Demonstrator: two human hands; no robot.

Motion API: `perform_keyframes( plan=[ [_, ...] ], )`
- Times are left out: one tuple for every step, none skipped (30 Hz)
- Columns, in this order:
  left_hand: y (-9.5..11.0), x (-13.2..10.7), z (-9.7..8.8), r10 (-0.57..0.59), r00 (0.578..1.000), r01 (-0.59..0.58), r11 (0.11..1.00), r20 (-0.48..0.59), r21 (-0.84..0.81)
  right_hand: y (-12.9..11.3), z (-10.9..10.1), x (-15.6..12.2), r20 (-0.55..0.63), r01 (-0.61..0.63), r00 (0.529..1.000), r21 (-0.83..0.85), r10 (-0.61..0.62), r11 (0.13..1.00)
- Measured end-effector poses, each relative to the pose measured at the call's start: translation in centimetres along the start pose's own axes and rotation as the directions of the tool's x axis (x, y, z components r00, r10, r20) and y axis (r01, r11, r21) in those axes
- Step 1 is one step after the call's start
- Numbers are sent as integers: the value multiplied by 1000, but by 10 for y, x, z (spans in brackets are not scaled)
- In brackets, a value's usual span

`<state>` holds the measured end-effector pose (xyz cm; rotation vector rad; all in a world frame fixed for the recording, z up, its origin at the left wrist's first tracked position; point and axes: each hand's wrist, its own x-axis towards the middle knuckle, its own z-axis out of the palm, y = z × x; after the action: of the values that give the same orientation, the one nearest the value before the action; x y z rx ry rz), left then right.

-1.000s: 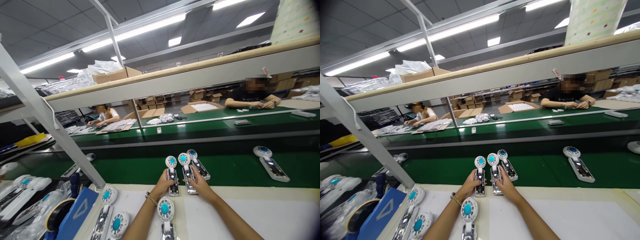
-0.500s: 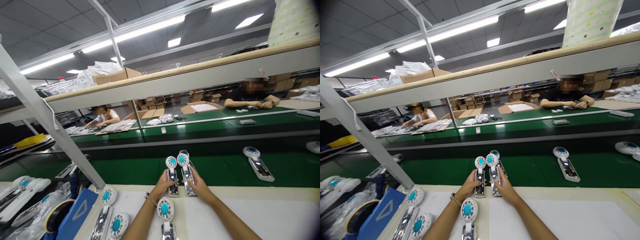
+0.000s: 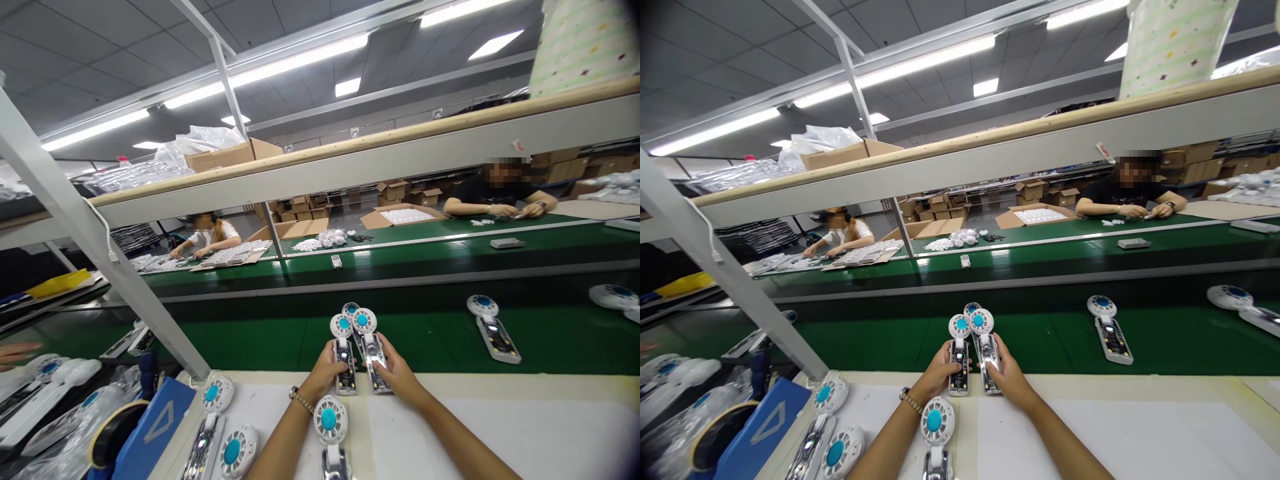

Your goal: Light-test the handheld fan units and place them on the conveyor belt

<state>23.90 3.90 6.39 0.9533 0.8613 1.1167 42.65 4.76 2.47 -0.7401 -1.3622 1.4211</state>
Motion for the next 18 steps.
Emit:
perform_keyframes(
  plan=[
    [0,0,1,0,1000,0,1000,-5,-1,2,0,1,-1,3,1000,11,-3,1000],
    [1,-1,2,0,1000,0,1000,-8,-5,3,-1,1,1,6,1000,24,-6,1000],
    [1,-1,2,0,1000,0,1000,-11,-13,4,-1,1,3,7,1000,37,-7,999],
    [1,-1,3,-3,1000,2,999,-21,-32,5,-1,2,3,5,1000,47,-5,999],
    [2,0,3,-8,999,6,998,-38,-56,5,-1,2,-3,-1,1000,58,1,998],
    [2,0,2,-14,998,9,997,-60,-83,4,-1,2,-12,-9,1000,72,10,997],
    [2,1,1,-19,996,9,994,-88,-110,2,0,1,-28,-18,999,97,21,995],
    [3,2,0,-21,993,5,991,-119,-134,-2,0,1,-50,-26,998,132,33,991],
    [4,3,-2,-24,988,1,988,-150,-151,-6,1,1,-69,-40,996,178,53,983],
    [6,5,-4,-26,984,-2,987,-176,-162,-11,1,0,-79,-68,993,232,88,970],
    [7,6,-6,-40,979,5,985,-201,-172,-17,1,0,-79,-106,988,291,135,951],
    [9,7,-8,-66,971,23,982,-228,-188,-23,1,0,-67,-157,979,349,192,924],
    [11,8,-10,-94,962,40,977,-255,-211,-29,0,0,-40,-216,967,403,253,889],
    [13,8,-12,-121,953,55,971,-279,-234,-34,-1,1,1,-279,950,452,313,847],
    [16,9,-13,-144,943,68,966,-299,-251,-38,-3,2,39,-330,932,495,359,804],
    [17,9,-15,-160,934,79,964,-321,-252,-40,-7,3,62,-357,921,533,386,767],
    [19,10,-18,-156,920,79,972,-359,-219,-41,-11,5,68,-364,916,559,396,745],
    [21,10,-21,-129,901,69,985,-414,-156,-41,-16,8,52,-353,917,568,395,744]
  ],
)
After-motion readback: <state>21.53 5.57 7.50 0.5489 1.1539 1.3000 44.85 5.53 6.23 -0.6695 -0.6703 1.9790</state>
